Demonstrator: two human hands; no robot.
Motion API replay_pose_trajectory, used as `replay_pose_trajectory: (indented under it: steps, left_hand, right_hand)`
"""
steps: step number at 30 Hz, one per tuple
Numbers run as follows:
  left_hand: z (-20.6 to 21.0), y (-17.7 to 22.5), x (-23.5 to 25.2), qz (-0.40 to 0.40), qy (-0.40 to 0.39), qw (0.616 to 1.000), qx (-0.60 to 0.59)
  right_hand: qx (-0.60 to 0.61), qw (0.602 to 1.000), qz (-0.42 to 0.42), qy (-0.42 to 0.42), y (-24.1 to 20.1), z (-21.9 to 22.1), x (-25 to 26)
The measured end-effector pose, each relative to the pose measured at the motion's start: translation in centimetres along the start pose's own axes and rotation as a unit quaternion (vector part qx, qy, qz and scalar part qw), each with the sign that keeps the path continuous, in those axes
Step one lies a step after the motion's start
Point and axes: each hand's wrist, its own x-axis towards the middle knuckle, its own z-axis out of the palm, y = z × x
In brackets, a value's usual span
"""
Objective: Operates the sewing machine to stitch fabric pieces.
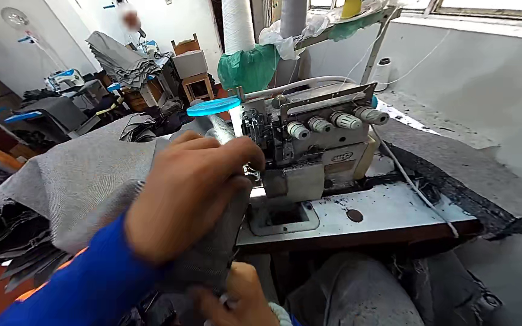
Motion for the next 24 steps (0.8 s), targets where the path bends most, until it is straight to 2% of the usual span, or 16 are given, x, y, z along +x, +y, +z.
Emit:
replay_pose_trajectory:
  steps: [2, 3, 4, 6, 8, 10, 13, 16, 19, 21, 24]
  left_hand:
    - [5.9, -3.1, -1.6, -0.04, -0.021, 0.998, -0.042]
    - [8.9, -4.2, -3.0, -0.07, -0.003, 0.995, -0.068]
    - [11.3, -4.7, -4.2, -0.09, 0.033, 0.993, -0.075]
    - [13.4, -4.2, -5.7, -0.093, 0.096, 0.991, -0.023]
    - [13.7, -2.8, -6.6, -0.085, 0.121, 0.986, 0.075]
    - [13.0, -0.5, -6.6, -0.098, 0.088, 0.981, 0.145]
    - [12.9, 2.2, -6.5, -0.133, 0.019, 0.975, 0.178]
    - [13.2, 2.0, -6.1, -0.15, -0.003, 0.977, 0.15]
    - [13.2, 0.8, -5.5, -0.165, -0.01, 0.982, 0.09]
    - [12.6, -0.1, -5.2, -0.178, -0.022, 0.983, 0.029]
    - [10.4, 0.9, -5.2, -0.156, -0.009, 0.987, -0.025]
  right_hand:
    - [0.084, 0.987, 0.135, 0.011, 1.7, -1.5, -2.0]
    - [0.115, 0.974, 0.193, 0.017, 2.9, -2.4, -2.8]
    - [0.127, 0.964, 0.233, 0.022, 3.9, -3.4, -3.5]
    - [0.101, 0.963, 0.251, 0.015, 5.0, -4.8, -4.4]
    - [0.029, 0.975, 0.221, -0.016, 5.1, -5.6, -4.7]
    - [-0.046, 0.977, 0.202, -0.044, 4.6, -5.9, -4.6]
    - [-0.104, 0.977, 0.177, -0.064, 3.8, -6.6, -4.5]
    - [-0.097, 0.979, 0.165, -0.066, 3.8, -7.7, -3.4]
    - [-0.02, 0.978, 0.202, -0.055, 3.6, -8.6, -1.5]
    - [0.059, 0.971, 0.229, -0.038, 3.6, -8.9, -0.7]
    - [0.08, 0.973, 0.213, -0.035, 3.9, -9.9, 0.1]
